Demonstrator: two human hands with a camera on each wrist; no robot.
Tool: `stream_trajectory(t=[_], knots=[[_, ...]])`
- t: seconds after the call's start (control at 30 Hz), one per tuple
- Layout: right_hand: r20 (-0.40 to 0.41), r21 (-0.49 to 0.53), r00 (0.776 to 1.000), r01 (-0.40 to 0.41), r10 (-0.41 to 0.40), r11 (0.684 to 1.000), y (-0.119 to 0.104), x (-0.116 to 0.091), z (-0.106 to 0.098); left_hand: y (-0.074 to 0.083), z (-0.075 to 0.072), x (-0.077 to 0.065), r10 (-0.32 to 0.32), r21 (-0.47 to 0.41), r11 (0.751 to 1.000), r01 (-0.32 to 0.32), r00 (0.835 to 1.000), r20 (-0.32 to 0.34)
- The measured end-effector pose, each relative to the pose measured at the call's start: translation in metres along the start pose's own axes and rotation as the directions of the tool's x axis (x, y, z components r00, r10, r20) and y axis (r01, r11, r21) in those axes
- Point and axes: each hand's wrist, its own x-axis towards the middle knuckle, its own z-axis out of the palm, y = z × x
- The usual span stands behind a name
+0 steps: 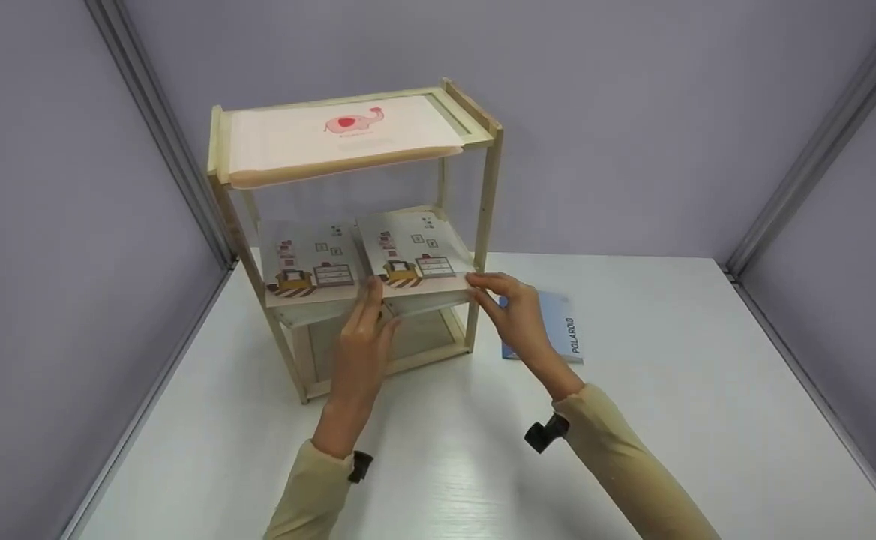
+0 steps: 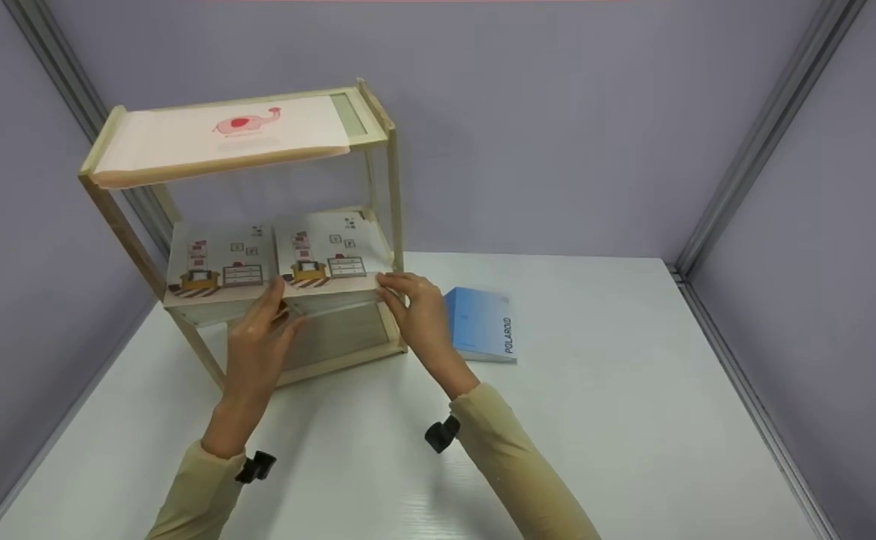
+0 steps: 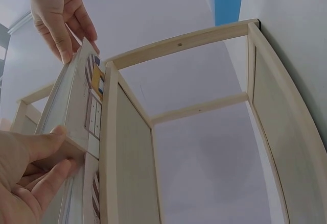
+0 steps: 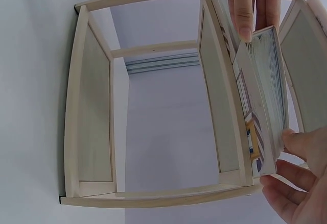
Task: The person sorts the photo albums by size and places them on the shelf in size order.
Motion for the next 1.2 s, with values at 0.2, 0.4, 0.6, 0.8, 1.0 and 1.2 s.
stream_trajectory(t=[0.2, 0.4, 0.6, 0.8, 1.0, 1.2], knots=[[-0.007, 0.034, 1.0, -0.003, 0.003, 0.999, 0.0, 0.003, 0.0, -0.001, 0.001, 0.003, 0.013, -0.006, 1.0, -0.013, 1.0, -0.02], [-0.014, 0.055, 0.999, 0.036, -0.035, 0.998, 0.003, 0.005, 0.002, -0.002, 0.002, 0.004, -0.002, 0.011, 1.0, 0.003, 1.0, -0.012], [-0.019, 0.058, 0.998, 0.067, -0.066, 0.996, 0.007, 0.008, 0.004, -0.002, 0.002, 0.005, -0.04, 0.021, 0.999, 0.039, 0.999, 0.021], [0.023, 0.021, 0.998, 0.054, -0.055, 0.998, 0.006, 0.009, 0.003, -0.002, 0.001, 0.008, -0.071, -0.019, 0.997, 0.072, 0.997, 0.039], [0.07, -0.063, 0.994, 0.089, -0.085, 0.994, 0.006, 0.006, 0.003, -0.001, 0.001, 0.01, -0.085, 0.021, 0.996, 0.084, 0.995, 0.051], [0.112, -0.092, 0.988, 0.117, -0.106, 0.989, 0.008, 0.002, 0.002, -0.001, 0.003, 0.011, -0.09, 0.069, 0.994, 0.086, 0.995, 0.052]])
